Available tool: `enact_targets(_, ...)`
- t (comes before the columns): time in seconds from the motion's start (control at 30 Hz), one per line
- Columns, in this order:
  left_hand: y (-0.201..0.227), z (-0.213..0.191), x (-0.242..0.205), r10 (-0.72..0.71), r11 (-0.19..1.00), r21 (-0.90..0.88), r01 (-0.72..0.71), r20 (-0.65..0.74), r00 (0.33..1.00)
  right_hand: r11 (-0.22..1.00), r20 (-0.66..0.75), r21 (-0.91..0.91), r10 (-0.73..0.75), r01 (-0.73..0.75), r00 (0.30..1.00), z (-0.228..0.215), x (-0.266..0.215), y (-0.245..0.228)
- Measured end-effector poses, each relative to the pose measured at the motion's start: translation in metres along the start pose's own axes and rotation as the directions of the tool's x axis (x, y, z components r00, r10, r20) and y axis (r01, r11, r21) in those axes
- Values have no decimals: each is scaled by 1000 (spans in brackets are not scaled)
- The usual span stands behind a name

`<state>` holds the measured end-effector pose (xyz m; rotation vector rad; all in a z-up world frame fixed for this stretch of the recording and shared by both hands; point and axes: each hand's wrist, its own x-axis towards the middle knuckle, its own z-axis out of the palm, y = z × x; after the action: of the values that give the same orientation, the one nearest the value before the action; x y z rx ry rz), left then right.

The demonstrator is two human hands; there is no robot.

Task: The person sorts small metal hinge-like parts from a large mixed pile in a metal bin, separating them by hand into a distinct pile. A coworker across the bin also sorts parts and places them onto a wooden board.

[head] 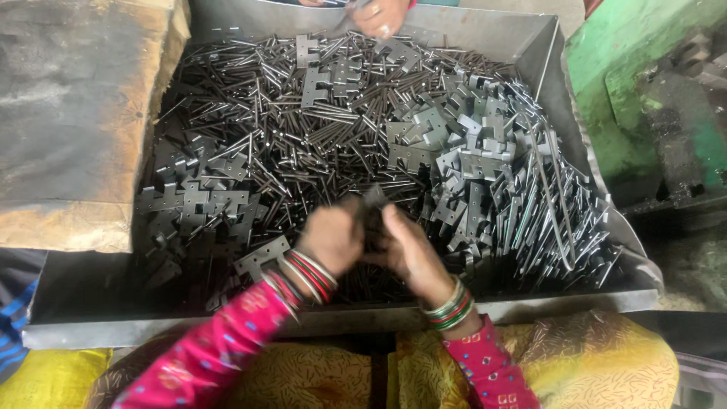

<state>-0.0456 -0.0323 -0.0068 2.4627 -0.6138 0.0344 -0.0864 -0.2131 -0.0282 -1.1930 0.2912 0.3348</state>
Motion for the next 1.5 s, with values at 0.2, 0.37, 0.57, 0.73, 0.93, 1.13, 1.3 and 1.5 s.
enact_targets(0.2,-160,-131,9,-152,432,742,514,-501,852,30,-188,-979,-507,-201,841,-58,-2,-43)
enact_targets(0.37,-264,-201,-39,-311,355,523,775,-716,625,-8,-184,-974,-561,-227,807,-80,0,-40)
enact_targets(0.57,-214,-164,-6,-127,326,669,668,-669,732,-18,-77,-994,-620,-112,781,-82,4,-32)
enact_targets(0.73,-86,-95,17,-293,891,408,198,183,939,620,-19,-646,-595,445,803,-67,-10,-50)
enact_targets(0.93,-65,-52,5,-410,792,604,89,419,810,927,157,62,-375,370,914,-26,-13,-56)
enact_targets(1.13,-100,-34,9,-376,803,596,21,479,793,58,356,-927,-168,370,919,15,18,8)
enact_targets(1.3,-121,-55,22,-255,941,338,29,647,718,-140,495,-869,-273,475,825,8,28,30)
enact_targets(1.5,-121,-103,22,80,666,-645,375,561,824,759,90,-418,-512,499,854,-33,20,-11)
